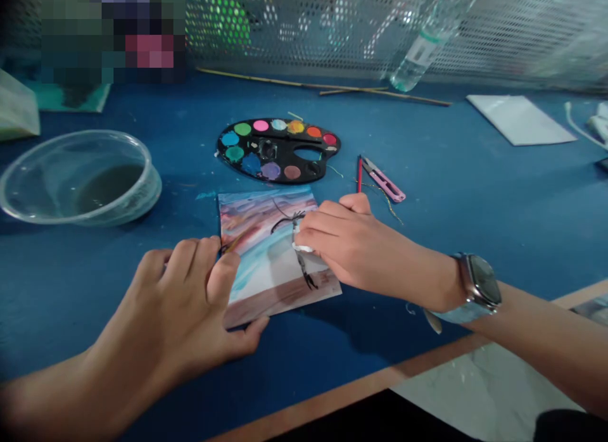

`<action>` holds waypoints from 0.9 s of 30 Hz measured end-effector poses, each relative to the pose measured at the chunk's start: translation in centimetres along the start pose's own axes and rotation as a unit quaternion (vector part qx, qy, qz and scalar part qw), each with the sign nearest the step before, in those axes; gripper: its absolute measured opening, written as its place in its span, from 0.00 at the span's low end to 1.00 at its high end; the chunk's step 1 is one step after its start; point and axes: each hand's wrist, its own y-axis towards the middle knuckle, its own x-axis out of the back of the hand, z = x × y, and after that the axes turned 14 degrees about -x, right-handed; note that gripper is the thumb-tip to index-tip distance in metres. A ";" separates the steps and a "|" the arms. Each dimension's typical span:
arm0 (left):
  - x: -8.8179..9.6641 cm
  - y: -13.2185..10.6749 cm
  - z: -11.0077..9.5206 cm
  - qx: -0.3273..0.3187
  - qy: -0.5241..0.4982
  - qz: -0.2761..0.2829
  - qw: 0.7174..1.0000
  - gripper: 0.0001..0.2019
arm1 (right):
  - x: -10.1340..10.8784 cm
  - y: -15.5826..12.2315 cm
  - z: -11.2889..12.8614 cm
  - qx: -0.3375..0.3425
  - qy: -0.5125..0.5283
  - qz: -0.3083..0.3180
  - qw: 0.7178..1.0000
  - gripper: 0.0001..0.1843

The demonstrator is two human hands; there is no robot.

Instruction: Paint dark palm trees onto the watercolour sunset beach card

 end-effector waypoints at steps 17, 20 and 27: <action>0.0 0.3 0.1 -0.012 0.026 -0.013 0.999 0.26 | 1.1 -1.3 0.0 0.070 -0.003 0.035 0.997 0.20; 0.1 0.3 0.1 -0.014 0.030 -0.012 0.999 0.26 | 1.5 -1.4 0.3 0.072 -0.020 0.049 0.996 0.19; 0.1 0.0 0.8 -0.019 0.028 -0.004 0.999 0.34 | 3.7 -1.6 0.0 -0.051 0.011 -0.039 0.998 0.13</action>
